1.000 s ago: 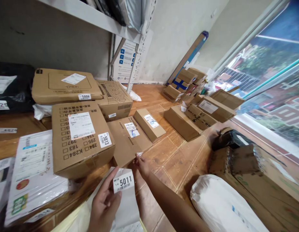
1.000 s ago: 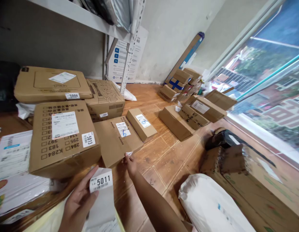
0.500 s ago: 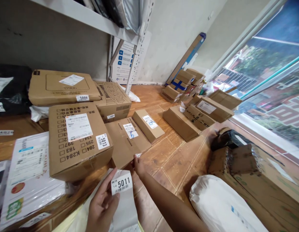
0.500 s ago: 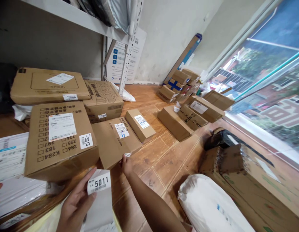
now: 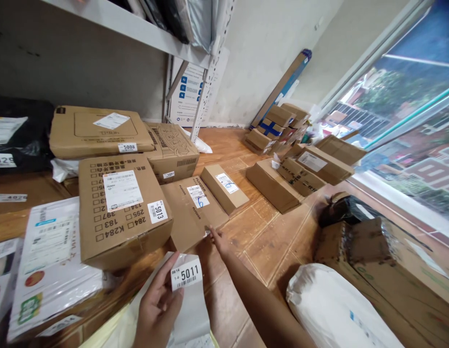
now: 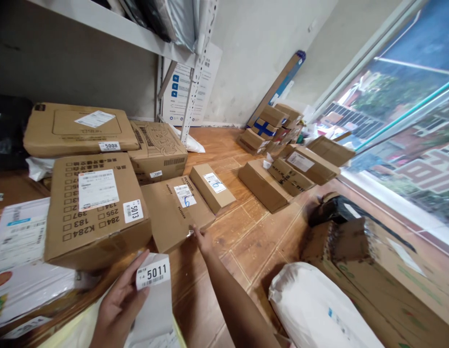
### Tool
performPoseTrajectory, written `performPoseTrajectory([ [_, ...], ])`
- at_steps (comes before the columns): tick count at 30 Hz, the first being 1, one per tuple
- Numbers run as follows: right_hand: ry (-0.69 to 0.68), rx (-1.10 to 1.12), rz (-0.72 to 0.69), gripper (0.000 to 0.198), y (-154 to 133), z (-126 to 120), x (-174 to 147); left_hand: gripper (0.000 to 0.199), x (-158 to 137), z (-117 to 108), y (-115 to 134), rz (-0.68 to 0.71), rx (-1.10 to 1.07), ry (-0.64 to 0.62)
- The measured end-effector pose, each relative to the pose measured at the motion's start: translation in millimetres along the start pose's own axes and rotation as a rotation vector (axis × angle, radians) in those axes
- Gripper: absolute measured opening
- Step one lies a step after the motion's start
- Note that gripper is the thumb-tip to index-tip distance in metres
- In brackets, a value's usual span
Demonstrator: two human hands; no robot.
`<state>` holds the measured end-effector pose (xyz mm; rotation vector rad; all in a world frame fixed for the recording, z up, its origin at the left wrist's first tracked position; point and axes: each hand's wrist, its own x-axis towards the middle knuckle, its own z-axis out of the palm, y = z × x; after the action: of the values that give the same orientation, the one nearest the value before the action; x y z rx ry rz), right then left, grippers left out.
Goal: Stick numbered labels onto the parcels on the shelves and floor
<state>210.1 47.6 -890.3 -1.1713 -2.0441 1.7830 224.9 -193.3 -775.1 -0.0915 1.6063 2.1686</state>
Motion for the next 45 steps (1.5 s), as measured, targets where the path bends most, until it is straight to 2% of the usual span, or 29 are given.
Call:
performPoseTrajectory([
  [4,0.083,0.112,-0.02,0.061,-11,-13,-11,0.063,0,1,0,0.012,-0.032,-0.006],
  [7,0.151,0.146,-0.114,0.056,-30,-14,-36,0.061,0,1,0,0.011,-0.02,-0.034],
  [8,0.131,0.153,-0.151,0.054,-39,-12,-48,0.061,1,1,0,0.014,-0.007,-0.04],
  [10,-0.049,0.175,-0.209,0.05,-58,-5,-76,0.061,2,-1,-1,0.028,0.024,-0.053],
  [12,-0.446,0.234,-0.246,0.047,-77,3,-102,0.062,3,-3,-2,0.038,0.065,-0.081],
  [14,-0.6,0.295,-0.258,0.041,-93,11,-121,0.064,4,-5,-3,0.032,0.102,-0.121],
  [17,-0.527,0.337,-0.253,0.033,-106,18,-133,0.061,5,-6,-2,0.03,0.092,-0.149],
  [22,-0.447,0.298,-0.24,0.022,-109,21,-133,0.053,6,-3,-3,0.075,0.004,-0.121],
  [28,-0.361,0.214,-0.323,0.02,-104,15,-138,0.046,12,-9,-13,0.208,0.181,-0.124],
  [30,-0.424,0.232,-0.305,0.026,-102,10,-138,0.036,12,-12,-16,0.3,0.304,-0.12],
  [33,-0.561,0.236,-0.281,0.031,-103,1,-139,0.019,13,-15,-17,0.515,0.458,-0.115],
  [36,-0.507,0.024,-0.463,0.022,-109,-6,-141,0.012,14,-14,-15,0.682,0.501,-0.135],
  [38,-0.44,-0.092,-0.587,0.02,-114,-8,-143,0.011,14,-13,-14,0.725,0.508,-0.155],
  [40,-0.422,-0.125,-0.65,0.021,-119,-9,-145,0.015,13,-13,-14,0.701,0.517,-0.145],
  [43,-0.455,-0.126,-0.719,0.015,-125,-11,-149,0.024,10,-12,-15,0.589,0.528,-0.079],
  [45,-0.488,-0.13,-0.757,0.01,-127,-12,-150,0.021,10,-13,-15,0.574,0.532,-0.101],
])
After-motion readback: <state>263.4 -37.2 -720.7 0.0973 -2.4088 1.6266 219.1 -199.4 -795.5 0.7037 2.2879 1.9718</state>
